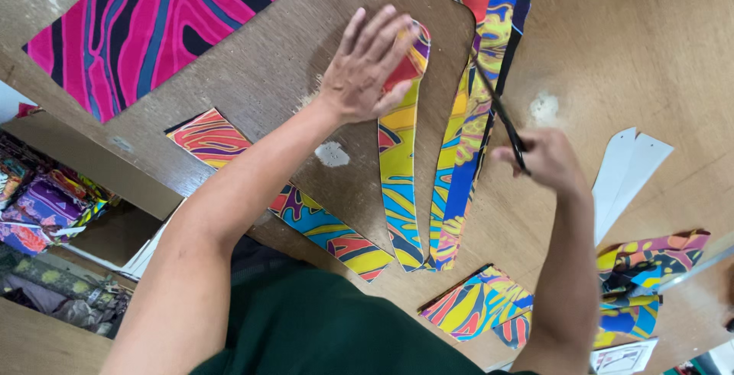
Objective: The person uses shears to cut colorful patterned fabric into strips and smaller pieces on a wooden table. They fold and align the fabric pieces, then continue cutting along marked lines. The cut pieces are stacked on the table.
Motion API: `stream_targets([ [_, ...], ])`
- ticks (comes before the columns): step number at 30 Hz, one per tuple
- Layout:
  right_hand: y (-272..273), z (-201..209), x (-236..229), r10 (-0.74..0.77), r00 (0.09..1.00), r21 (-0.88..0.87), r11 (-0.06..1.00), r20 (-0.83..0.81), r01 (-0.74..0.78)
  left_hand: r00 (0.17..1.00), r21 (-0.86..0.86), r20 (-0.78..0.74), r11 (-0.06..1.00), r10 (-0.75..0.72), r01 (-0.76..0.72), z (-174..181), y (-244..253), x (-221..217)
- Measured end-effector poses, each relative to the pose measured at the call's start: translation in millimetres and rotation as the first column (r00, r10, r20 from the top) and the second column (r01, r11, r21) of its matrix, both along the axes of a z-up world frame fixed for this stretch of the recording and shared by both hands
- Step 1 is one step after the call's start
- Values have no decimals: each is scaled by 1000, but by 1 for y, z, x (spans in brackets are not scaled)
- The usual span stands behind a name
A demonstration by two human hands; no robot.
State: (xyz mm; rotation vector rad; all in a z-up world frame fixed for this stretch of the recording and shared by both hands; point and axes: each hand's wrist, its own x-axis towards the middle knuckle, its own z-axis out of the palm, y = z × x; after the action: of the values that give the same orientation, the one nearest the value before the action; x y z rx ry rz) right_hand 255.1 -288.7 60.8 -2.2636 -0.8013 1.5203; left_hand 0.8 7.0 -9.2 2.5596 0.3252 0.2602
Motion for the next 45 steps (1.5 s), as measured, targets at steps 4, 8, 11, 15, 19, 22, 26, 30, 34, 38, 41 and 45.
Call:
stream_targets([
  [4,-84,13,-58,-320,906,79,947,278,310,983,-15,30,983,183,-183,-8,-10,7],
  [8,-145,11,-112,-413,758,103,900,505,423,954,-77,75,955,291,-286,-3,-13,19],
  [11,-174,-1,-142,-477,617,181,858,626,480,935,-125,160,946,316,-298,18,-14,17],
  [15,-195,-7,-152,-262,597,18,924,759,383,966,-781,77,617,248,-96,69,-37,-17],
  [19,-179,23,-149,-139,729,-138,942,670,306,924,-666,365,725,114,174,142,-69,-68],
  [22,-141,58,-172,-104,757,-47,984,645,174,938,-631,344,733,-29,254,192,-86,-103],
  [26,-59,76,-231,-158,932,736,662,326,-145,931,-695,326,625,-165,355,240,-84,-129],
  [30,-33,78,-279,-126,926,370,891,-356,263,930,-480,366,854,-13,201,262,-28,-175],
  [34,-86,75,-317,-313,940,329,881,-135,340,948,-536,261,844,180,-13,237,43,-235],
  [38,-122,62,-368,-539,836,87,832,-102,548,963,-634,32,750,269,-188,174,81,-280],
  [41,-116,32,-401,-691,718,122,708,-86,696,956,-603,-161,742,246,-292,118,91,-293],
  [45,-103,-8,-431,-915,373,142,354,-151,925,956,-462,-202,840,211,-283,69,96,-300],
])
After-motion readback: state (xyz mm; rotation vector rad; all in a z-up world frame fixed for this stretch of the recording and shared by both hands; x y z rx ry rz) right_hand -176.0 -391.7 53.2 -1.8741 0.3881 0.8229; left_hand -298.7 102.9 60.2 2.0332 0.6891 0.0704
